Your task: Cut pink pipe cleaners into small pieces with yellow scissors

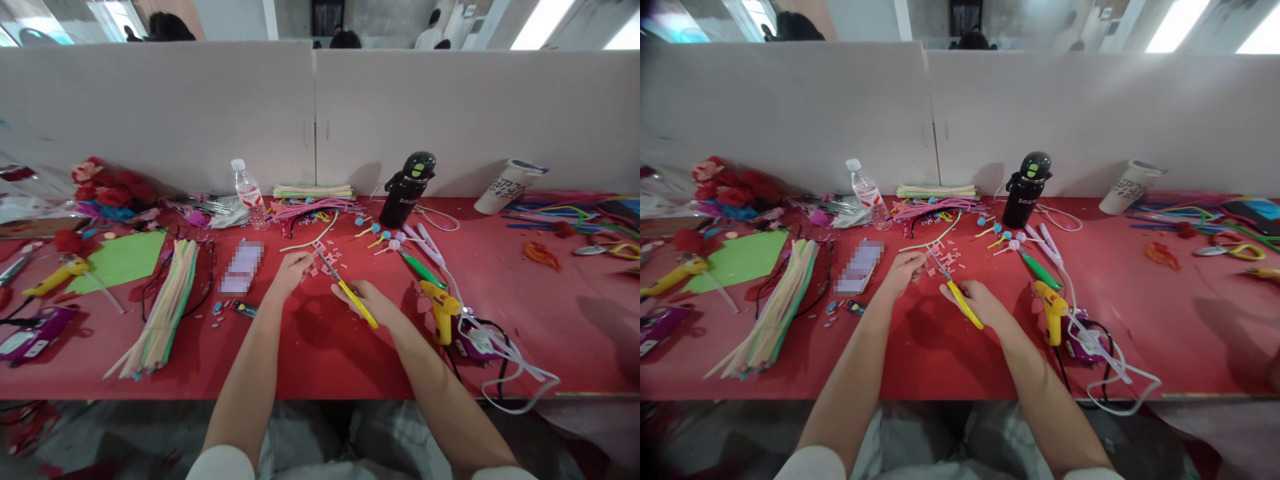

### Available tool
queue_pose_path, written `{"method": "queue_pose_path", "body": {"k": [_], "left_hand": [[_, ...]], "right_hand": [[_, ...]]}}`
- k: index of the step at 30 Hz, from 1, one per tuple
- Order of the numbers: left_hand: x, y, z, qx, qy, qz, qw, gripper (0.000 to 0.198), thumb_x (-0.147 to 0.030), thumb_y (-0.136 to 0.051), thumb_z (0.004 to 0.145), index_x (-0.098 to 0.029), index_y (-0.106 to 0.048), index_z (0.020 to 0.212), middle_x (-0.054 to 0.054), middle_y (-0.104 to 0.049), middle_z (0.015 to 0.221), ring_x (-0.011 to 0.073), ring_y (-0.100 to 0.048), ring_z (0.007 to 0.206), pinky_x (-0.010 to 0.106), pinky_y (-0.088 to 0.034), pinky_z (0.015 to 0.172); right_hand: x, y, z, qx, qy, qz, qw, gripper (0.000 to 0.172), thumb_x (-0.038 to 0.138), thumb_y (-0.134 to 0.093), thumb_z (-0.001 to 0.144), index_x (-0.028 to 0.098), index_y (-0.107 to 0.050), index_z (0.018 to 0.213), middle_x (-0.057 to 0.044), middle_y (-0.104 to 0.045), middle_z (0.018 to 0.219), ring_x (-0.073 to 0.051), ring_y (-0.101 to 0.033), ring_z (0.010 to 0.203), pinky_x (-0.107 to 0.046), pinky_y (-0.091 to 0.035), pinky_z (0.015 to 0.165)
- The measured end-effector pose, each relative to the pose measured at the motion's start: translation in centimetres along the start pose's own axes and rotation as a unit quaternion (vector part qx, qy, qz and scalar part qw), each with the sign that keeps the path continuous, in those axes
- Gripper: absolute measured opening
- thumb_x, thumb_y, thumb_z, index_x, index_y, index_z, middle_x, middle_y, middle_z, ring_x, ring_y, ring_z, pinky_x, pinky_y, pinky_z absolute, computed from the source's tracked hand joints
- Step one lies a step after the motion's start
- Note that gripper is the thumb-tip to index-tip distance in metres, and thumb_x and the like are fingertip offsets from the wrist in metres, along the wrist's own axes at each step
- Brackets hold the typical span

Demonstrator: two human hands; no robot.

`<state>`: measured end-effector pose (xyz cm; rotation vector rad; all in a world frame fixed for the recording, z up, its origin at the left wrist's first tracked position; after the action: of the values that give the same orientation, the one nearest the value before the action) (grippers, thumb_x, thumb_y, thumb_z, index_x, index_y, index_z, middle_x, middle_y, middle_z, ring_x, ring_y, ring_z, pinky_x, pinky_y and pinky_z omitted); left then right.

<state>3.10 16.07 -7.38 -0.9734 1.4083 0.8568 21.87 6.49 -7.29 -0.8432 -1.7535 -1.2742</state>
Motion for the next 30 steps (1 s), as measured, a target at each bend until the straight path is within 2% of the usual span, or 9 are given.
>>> {"method": "queue_pose_path", "body": {"k": [10, 16, 22, 27, 30], "left_hand": [[0.7, 0.2, 0.4, -0.009, 0.058, -0.023, 0.998, 0.029, -0.039, -0.06, 0.074, -0.015, -0.05, 0.061, -0.009, -0.023, 0.043, 0.0025, -0.016, 0.037, 0.019, -0.012, 0.038], [1.6, 0.6, 0.8, -0.041, 0.101, -0.041, 0.993, 0.023, -0.032, -0.061, 0.071, -0.015, -0.049, 0.061, -0.009, -0.024, 0.042, 0.0018, -0.016, 0.035, 0.018, -0.011, 0.037], [2.1, 0.8, 1.1, -0.033, 0.119, -0.062, 0.99, 0.025, -0.033, -0.063, 0.071, -0.015, -0.048, 0.061, -0.01, -0.024, 0.042, 0.0014, -0.016, 0.033, 0.017, -0.01, 0.036], [2.1, 0.8, 1.0, -0.042, 0.127, -0.056, 0.989, 0.023, -0.031, -0.062, 0.07, -0.015, -0.048, 0.061, -0.01, -0.025, 0.042, 0.0014, -0.018, 0.033, 0.017, -0.011, 0.036], [2.1, 0.9, 1.0, -0.046, 0.13, -0.061, 0.989, 0.023, -0.03, -0.062, 0.07, -0.015, -0.047, 0.061, -0.01, -0.024, 0.042, 0.0014, -0.018, 0.034, 0.017, -0.011, 0.036]], "right_hand": [[-0.4, 0.1, 1.0, 0.001, -0.056, -0.042, 0.998, 0.055, 0.069, -0.05, 0.075, 0.018, -0.042, 0.057, 0.002, -0.046, 0.041, -0.01, -0.044, 0.039, -0.022, -0.03, 0.04], [0.0, 0.0, 2.3, 0.037, -0.102, -0.019, 0.994, 0.06, 0.075, -0.048, 0.072, 0.018, -0.045, 0.053, 0.0, -0.046, 0.036, -0.01, -0.043, 0.033, -0.022, -0.032, 0.035], [0.5, 0.0, 2.6, 0.041, -0.128, 0.023, 0.991, 0.055, 0.069, -0.057, 0.071, 0.019, -0.044, 0.052, 0.002, -0.042, 0.032, -0.009, -0.04, 0.03, -0.021, -0.032, 0.032], [0.6, -0.1, 2.7, 0.028, -0.145, 0.013, 0.989, 0.053, 0.068, -0.057, 0.072, 0.019, -0.046, 0.054, 0.003, -0.04, 0.032, -0.009, -0.038, 0.029, -0.022, -0.03, 0.031], [0.6, -0.4, 2.7, 0.03, -0.132, 0.013, 0.991, 0.053, 0.066, -0.058, 0.072, 0.019, -0.044, 0.052, 0.002, -0.042, 0.035, -0.009, -0.039, 0.031, -0.022, -0.029, 0.033]]}}
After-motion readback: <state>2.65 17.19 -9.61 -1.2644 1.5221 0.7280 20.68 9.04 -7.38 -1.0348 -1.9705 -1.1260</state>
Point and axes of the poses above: each hand's wrist, its own z-axis towards the middle knuckle, its own y-axis out of the back of the hand, x = y × z, the point moved 2 cm from there along z, towards the middle knuckle
